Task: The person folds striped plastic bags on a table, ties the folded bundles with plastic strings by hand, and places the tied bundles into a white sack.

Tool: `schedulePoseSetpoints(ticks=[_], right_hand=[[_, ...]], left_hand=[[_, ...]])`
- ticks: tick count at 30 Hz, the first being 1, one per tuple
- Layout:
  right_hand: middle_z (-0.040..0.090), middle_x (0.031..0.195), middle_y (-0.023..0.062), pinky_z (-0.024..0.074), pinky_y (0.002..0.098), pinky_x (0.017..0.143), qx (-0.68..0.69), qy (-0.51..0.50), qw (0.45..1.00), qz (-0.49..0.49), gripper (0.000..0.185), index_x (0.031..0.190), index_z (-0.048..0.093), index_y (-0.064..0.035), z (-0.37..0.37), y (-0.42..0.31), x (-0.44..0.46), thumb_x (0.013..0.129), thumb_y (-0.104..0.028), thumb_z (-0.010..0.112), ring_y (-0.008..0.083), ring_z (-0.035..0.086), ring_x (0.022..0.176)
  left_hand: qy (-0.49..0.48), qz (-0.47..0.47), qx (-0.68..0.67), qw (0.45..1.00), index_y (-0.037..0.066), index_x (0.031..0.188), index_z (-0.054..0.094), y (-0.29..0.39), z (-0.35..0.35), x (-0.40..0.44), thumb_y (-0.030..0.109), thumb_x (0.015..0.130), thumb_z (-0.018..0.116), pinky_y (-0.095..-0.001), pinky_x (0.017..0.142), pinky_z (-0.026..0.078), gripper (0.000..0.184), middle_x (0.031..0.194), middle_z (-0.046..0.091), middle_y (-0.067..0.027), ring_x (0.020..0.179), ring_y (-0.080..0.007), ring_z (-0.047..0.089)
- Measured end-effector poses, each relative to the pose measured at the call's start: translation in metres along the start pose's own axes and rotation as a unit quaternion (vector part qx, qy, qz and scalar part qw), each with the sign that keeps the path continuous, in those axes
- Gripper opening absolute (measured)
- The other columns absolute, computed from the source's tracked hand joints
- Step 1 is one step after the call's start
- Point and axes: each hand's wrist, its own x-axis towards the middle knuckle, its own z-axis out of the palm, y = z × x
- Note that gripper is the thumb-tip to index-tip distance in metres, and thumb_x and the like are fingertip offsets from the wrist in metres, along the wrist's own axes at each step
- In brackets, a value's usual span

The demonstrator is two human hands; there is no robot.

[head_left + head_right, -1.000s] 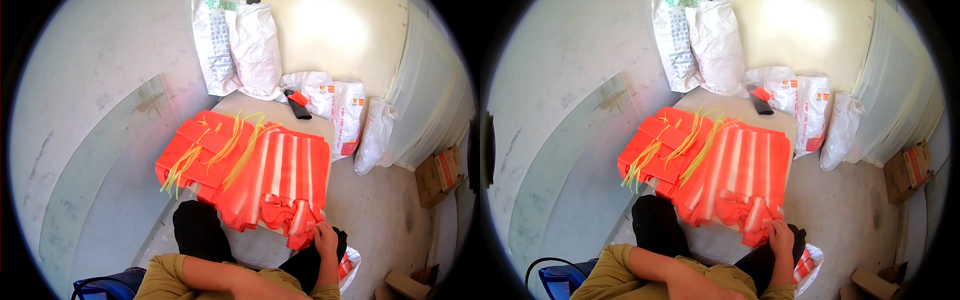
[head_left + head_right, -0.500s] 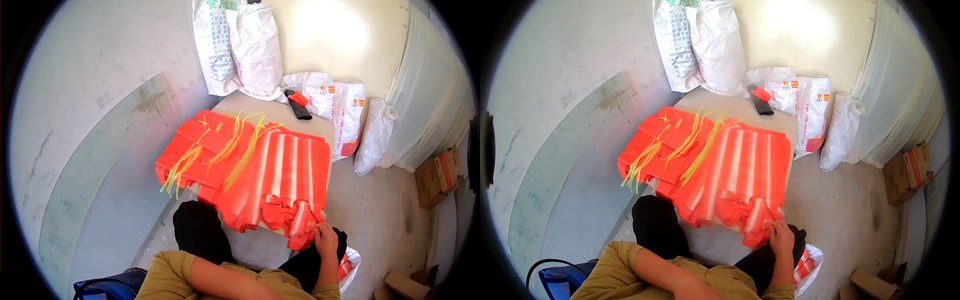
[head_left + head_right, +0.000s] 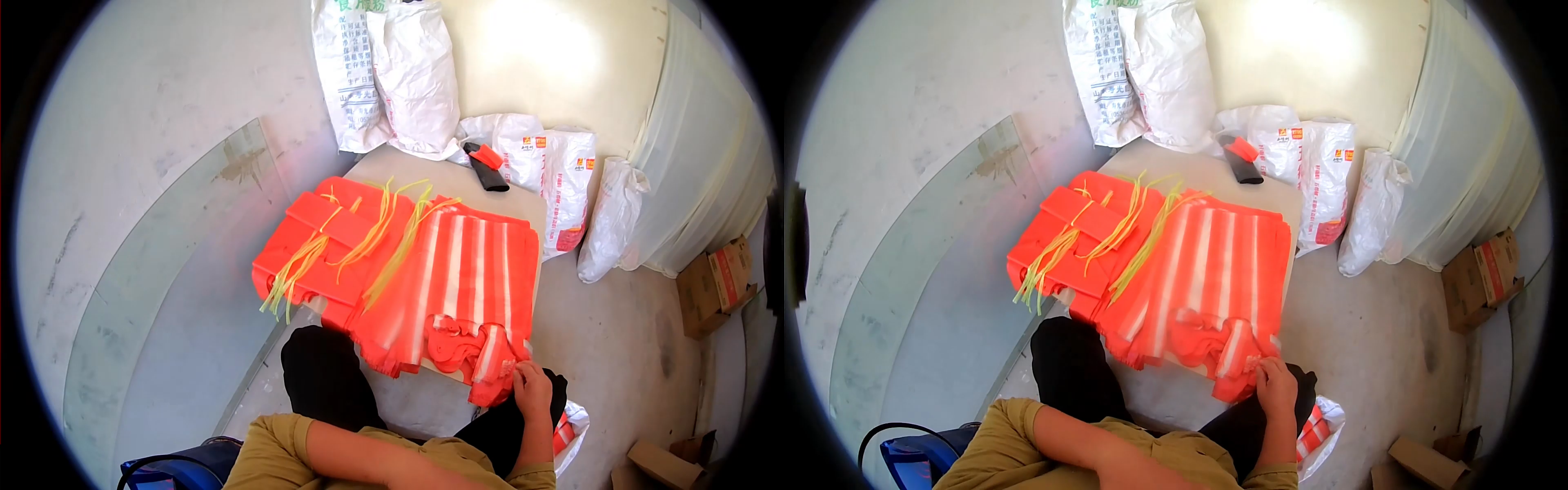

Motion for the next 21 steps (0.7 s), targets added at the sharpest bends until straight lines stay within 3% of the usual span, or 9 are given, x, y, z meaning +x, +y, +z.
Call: schedulePoseSetpoints(ticks=[12,18,21], right_hand=[[0.073,0.107,0.0144,0.0573,0.0414,0.084,-0.003,0.009,1.0,-0.011,0.015,0.101,0.073,-0.0042,0.001,0.004,-0.001,0.089,-0.012,0.072,0.0373,0.071,0.096],[0.073,0.107,0.0146,0.057,0.0411,0.084,0.004,0.001,1.0,0.003,0.014,0.101,0.073,-0.0043,0.0,-0.001,0.0,0.089,-0.012,0.072,0.0372,0.071,0.096],[0.073,0.108,0.0145,0.0569,0.0409,0.085,0.008,0.0,1.0,0.007,0.014,0.101,0.073,-0.0043,-0.004,-0.006,0.001,0.089,-0.012,0.072,0.0371,0.071,0.097]], left_hand=[[-0.029,-0.005,0.018,0.999,0.003,0.09,0.075,-0.002,-0.012,-0.014,0.032,0.097,0.064,-0.0515,0.104,0.042,0.032,0.109,0.071,-0.0148,0.114,-0.0383,0.057],[-0.013,0.027,-0.011,1.0,0.002,0.111,0.077,-0.012,-0.006,-0.016,0.036,0.099,0.064,-0.0508,0.105,0.042,0.038,0.117,0.067,-0.0182,0.116,-0.0382,0.056],[-0.035,-0.004,-0.018,0.999,0.002,0.12,0.075,0.001,-0.01,-0.01,0.038,0.099,0.064,-0.0493,0.105,0.042,0.043,0.117,0.066,-0.018,0.114,-0.0379,0.056]])
